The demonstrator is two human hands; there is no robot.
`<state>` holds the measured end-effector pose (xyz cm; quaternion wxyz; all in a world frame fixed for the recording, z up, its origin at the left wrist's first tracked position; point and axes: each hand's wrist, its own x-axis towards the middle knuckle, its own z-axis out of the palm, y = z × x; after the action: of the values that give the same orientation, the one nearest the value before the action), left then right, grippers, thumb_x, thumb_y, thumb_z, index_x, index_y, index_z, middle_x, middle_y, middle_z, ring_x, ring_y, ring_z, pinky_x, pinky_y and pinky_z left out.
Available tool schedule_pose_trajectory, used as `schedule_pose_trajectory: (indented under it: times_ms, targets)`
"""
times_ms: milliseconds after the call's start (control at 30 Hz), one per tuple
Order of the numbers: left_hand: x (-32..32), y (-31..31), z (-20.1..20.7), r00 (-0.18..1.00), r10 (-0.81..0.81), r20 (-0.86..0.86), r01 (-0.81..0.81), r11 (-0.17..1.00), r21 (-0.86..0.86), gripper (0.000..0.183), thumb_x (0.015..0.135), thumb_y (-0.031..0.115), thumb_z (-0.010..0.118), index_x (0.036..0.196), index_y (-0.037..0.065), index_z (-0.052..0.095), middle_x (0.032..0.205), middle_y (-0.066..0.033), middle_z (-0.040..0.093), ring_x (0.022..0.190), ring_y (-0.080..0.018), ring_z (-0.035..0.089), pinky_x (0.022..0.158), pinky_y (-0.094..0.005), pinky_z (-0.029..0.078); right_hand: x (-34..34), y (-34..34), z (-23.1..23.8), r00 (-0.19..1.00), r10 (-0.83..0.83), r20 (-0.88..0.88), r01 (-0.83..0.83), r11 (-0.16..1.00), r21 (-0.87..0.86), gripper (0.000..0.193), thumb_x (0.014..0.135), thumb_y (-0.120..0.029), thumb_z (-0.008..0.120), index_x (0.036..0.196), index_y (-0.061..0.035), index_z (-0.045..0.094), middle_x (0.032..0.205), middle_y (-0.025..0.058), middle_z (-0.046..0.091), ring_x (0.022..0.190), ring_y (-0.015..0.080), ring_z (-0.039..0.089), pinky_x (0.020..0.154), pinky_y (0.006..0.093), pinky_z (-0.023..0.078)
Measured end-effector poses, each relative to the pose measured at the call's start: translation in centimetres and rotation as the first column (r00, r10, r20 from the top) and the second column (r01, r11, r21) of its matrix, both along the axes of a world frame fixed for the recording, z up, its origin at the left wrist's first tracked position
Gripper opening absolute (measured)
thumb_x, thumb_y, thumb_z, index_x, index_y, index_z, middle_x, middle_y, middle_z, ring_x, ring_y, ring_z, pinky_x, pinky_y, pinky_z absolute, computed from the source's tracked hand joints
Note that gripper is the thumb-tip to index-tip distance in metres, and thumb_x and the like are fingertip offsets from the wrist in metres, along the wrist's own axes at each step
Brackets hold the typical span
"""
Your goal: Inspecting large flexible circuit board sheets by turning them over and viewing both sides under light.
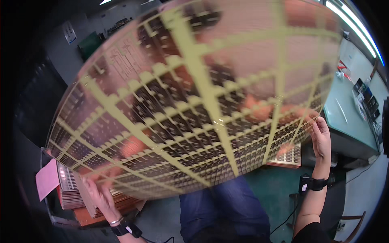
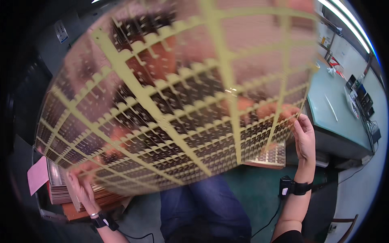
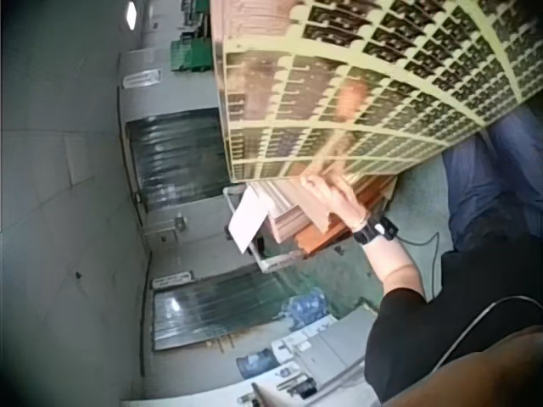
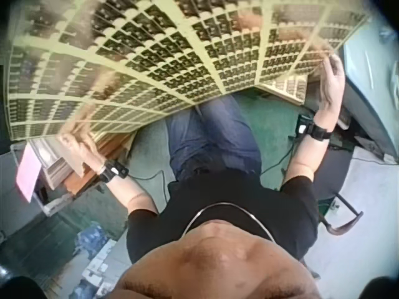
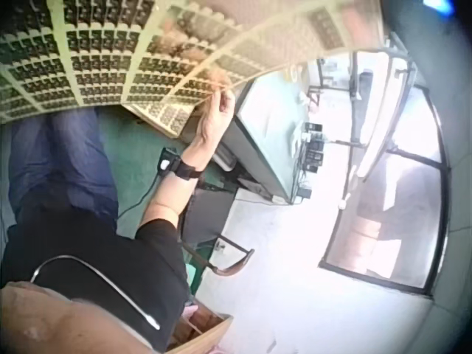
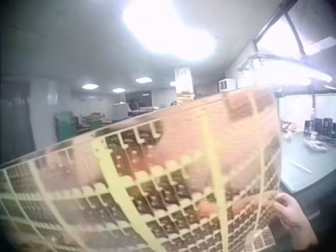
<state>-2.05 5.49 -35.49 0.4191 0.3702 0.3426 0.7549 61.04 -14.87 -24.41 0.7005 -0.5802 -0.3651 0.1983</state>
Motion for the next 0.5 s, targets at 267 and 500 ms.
schedule_pose_trajectory:
  times_ms: [267, 500]
  targets:
    - [5.5, 0.8, 2.9, 0.946, -0.212, -0.246, 0.246, 0.962, 0.118, 0.043, 0.091, 0.034, 0.043, 0.123, 0.006, 0.041, 0.121, -0.0108, 0.046, 0.11, -0.0208, 0.046, 0.09, -0.0358, 0.041, -3.3, 4.7, 0.8, 0.98, -0.114, -0.166, 0.119, 0.992, 0.026, 0.022, 0.088, -0.021, 0.051, 0.106, -0.0073, 0.054, 0.107, 0.0088, 0.059, 0.092, 0.0171, 0.059, 0.074, 0.0317, 0.048]
    - [8.9, 1.8, 1.0, 0.902, -0.431, -0.026, 0.432, 0.9, 0.066, 0.043, 0.091, 0.035, 0.04, 0.123, 0.006, 0.042, 0.122, -0.0114, 0.046, 0.111, -0.0216, 0.046, 0.091, -0.0373, 0.041, -5.9, 3.4, 0.6, 0.73, 0.21, -0.651, -0.249, 0.968, 0.033, 0.026, 0.089, -0.022, 0.048, 0.108, -0.0058, 0.053, 0.107, 0.0114, 0.059, 0.091, 0.0209, 0.06, 0.072, 0.0363, 0.051]
